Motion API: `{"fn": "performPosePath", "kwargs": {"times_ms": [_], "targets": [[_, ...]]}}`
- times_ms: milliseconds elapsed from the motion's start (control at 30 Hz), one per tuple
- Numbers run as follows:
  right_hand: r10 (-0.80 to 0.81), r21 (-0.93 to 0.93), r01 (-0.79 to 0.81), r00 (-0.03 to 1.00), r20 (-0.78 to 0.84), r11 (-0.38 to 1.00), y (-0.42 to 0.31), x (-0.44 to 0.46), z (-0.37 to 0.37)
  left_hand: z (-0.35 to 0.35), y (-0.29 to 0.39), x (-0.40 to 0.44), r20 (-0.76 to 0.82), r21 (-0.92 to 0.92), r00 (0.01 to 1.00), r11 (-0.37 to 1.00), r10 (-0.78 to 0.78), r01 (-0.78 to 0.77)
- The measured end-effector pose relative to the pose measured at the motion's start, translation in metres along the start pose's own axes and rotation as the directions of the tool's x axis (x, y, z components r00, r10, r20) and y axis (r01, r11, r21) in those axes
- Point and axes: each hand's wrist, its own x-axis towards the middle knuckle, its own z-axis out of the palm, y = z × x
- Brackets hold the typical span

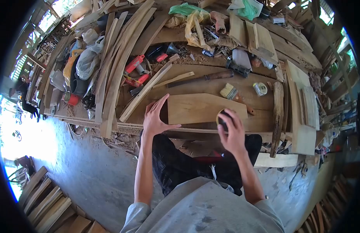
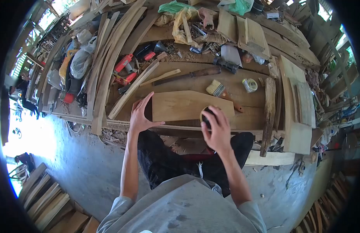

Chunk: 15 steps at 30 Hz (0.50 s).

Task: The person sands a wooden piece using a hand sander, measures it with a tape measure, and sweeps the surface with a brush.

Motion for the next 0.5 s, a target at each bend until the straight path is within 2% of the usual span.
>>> {"fn": "performPosePath", "kwargs": {"times_ms": [33, 133, 233, 267, 333, 400, 500], "targets": [[0.003, -0.001, -0.003, 1.0, 0.004, 1.0, 0.012, -0.001, -0.007, 0.001, 0.001, -0.001, -0.007, 0.007, 1.0, 1.0, -0.01, 0.01], [0.17, -0.145, -0.198, 0.967, -0.189, 0.969, 0.043, 0.013, -0.015, 0.0, 0.003, -0.002, -0.002, 0.013, 1.0, 1.0, -0.022, 0.022], [0.126, -0.118, -0.145, 0.98, -0.152, 0.982, 0.025, 0.036, 0.007, 0.001, 0.003, -0.002, -0.009, 0.015, 1.0, 1.0, -0.023, 0.023], [0.103, -0.029, -0.106, 0.992, -0.078, 0.994, 0.01, 0.042, 0.021, 0.001, 0.002, -0.003, -0.013, 0.02, 1.0, 0.999, -0.027, 0.027], [-0.043, 0.129, 0.031, 0.995, 0.088, 0.991, -0.034, 0.05, 0.041, 0.003, 0.002, -0.003, -0.008, 0.014, 0.998, 0.998, -0.058, 0.059], [-0.303, 0.328, 0.228, 0.933, 0.197, 0.917, -0.061, 0.051, 0.055, 0.004, -0.004, -0.001, 0.007, -0.002, 1.0, 1.0, -0.03, 0.03], [-0.378, 0.418, 0.244, 0.884, 0.276, 0.875, -0.06, 0.062, 0.059, 0.003, -0.007, -0.001, 0.032, -0.001, 0.999, 1.0, -0.014, 0.015]]}}
